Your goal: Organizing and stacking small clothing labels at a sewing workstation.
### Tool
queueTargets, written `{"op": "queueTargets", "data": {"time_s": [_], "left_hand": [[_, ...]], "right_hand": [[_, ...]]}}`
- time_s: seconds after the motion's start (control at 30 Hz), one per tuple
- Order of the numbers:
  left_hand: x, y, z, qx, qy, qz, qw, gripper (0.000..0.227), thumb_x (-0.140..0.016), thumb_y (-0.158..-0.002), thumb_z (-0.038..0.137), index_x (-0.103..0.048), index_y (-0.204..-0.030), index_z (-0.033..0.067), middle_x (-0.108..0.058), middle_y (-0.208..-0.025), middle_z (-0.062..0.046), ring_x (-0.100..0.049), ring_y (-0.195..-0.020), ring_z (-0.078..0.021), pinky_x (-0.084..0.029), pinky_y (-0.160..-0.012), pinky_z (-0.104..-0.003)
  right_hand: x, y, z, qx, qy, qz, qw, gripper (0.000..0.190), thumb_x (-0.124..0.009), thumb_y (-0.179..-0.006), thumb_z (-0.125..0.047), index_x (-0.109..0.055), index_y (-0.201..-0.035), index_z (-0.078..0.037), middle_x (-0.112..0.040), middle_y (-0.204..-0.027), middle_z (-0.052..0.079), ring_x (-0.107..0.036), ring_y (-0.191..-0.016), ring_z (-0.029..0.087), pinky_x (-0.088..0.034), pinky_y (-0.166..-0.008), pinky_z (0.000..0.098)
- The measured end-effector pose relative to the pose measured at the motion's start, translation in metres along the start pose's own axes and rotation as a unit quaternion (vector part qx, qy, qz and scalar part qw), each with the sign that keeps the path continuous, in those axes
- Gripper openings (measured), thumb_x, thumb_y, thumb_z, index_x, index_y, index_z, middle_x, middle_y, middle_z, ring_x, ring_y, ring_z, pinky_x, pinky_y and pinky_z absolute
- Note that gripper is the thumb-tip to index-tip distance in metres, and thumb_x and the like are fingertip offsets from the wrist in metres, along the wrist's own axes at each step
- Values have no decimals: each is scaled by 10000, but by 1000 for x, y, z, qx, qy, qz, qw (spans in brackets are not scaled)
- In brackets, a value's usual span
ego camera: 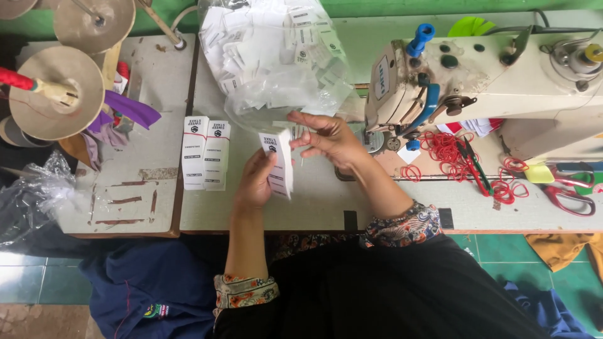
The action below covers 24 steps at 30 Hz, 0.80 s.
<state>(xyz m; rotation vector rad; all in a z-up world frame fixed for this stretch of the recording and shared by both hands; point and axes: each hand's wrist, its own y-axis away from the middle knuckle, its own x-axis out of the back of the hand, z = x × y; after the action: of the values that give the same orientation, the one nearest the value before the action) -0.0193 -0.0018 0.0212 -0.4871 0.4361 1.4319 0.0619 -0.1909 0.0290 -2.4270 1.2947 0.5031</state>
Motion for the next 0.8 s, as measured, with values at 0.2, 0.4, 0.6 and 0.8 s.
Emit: {"op": "queueTargets", "data": {"time_s": [0.2,0.4,0.6,0.8], "left_hand": [[-7,10,23,34,-389,23,920,450,-610,-1016,455,-686,-1160,36,-612,-728,-66,-547,-573,-116,-476,-570,-271],[-27,10,32,32,-447,-7,894,477,-610,-1013,447,-694,-1134,-7,-570,-663,-38,-458,-451,-87,-368,-443,-238],[-23,12,37,26,-515,-61,855,395,-615,-1011,314,-697,-1105,-61,-578,-561,-45,-408,-363,-62,-310,-380,-218],[-9,12,12,43,-504,-30,862,393,-630,-1001,330,-668,-1160,-28,-626,-659,-79,-529,-407,-112,-385,-385,-243]], "right_hand": [[29,-2,27,18,177,-34,983,550,-840,-827,-80,-619,-1316,44,-627,-1328,262,-732,-910,258,-667,-744,331],[9,-5,9,48,213,-90,972,524,-838,-855,-162,-631,-1284,59,-667,-1187,304,-720,-871,305,-662,-646,359],[1,0,5,67,261,-142,952,316,-799,-864,-68,-714,-1148,41,-728,-1003,234,-694,-853,297,-609,-696,387],[4,0,28,16,258,-110,960,268,-798,-771,-60,-713,-1002,48,-683,-895,222,-665,-864,390,-530,-828,580]]}}
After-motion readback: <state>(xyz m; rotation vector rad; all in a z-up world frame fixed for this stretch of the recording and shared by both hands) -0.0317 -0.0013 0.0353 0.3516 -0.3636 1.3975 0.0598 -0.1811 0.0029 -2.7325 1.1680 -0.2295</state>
